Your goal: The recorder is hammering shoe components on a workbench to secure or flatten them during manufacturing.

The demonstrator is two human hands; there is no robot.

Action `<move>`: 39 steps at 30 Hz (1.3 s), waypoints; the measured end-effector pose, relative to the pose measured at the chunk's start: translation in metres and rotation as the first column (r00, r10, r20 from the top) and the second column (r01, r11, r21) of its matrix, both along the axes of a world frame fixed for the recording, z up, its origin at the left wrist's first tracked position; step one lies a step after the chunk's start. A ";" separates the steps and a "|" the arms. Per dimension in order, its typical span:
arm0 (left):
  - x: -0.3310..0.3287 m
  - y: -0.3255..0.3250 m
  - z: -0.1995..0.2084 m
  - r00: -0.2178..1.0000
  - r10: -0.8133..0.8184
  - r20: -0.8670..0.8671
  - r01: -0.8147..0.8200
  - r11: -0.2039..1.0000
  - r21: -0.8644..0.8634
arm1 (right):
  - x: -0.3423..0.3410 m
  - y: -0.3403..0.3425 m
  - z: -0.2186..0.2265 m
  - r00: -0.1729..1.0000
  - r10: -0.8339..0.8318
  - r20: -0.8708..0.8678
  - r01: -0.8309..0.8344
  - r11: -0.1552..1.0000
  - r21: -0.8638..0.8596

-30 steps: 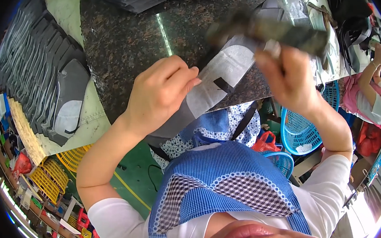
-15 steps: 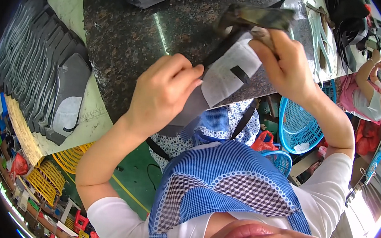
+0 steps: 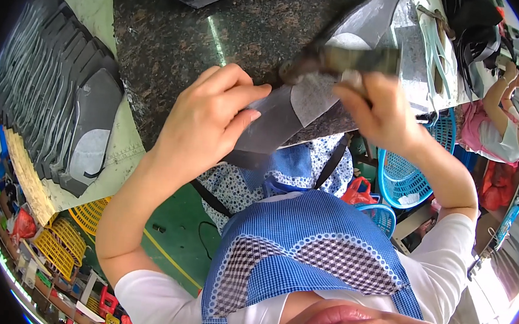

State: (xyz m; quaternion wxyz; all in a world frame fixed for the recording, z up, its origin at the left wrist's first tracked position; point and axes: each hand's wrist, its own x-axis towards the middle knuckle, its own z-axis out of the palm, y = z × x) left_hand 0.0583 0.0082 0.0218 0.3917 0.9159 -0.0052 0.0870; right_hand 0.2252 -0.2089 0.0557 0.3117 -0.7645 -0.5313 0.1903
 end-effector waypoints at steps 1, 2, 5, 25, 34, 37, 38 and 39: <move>-0.003 0.001 0.000 0.999 -0.043 0.028 0.041 0.998 0.057 | 0.001 0.007 0.002 0.982 -0.133 -0.132 0.130 0.991 -0.031; -0.003 -0.002 0.001 0.997 -0.029 0.077 0.018 0.990 0.137 | 0.003 0.010 0.004 0.990 -0.139 -0.028 0.139 0.990 -0.015; -0.013 -0.006 -0.003 0.989 0.007 0.147 -0.045 0.966 0.253 | -0.011 0.005 -0.009 0.998 0.058 0.040 -0.063 0.990 0.126; -0.037 0.003 -0.010 0.984 0.171 0.041 -0.169 0.985 -0.039 | -0.042 0.028 -0.005 0.990 -0.046 -0.137 0.047 0.999 -0.002; -0.037 -0.008 -0.007 0.975 0.072 0.208 -0.150 0.911 0.384 | -0.022 0.019 -0.012 0.998 -0.061 0.012 0.060 0.998 0.025; -0.026 -0.010 0.014 0.992 0.059 0.115 -0.107 0.876 0.470 | -0.010 0.005 -0.011 0.878 -0.342 -0.334 0.460 0.792 0.400; -0.013 -0.016 0.021 0.982 0.101 0.159 -0.158 0.901 0.404 | -0.001 0.002 -0.010 0.830 -0.383 -0.406 0.540 0.736 0.408; 0.002 -0.025 0.026 0.969 0.150 0.194 -0.210 0.917 0.338 | 0.010 0.001 -0.015 0.775 -0.407 -0.483 0.611 0.678 0.409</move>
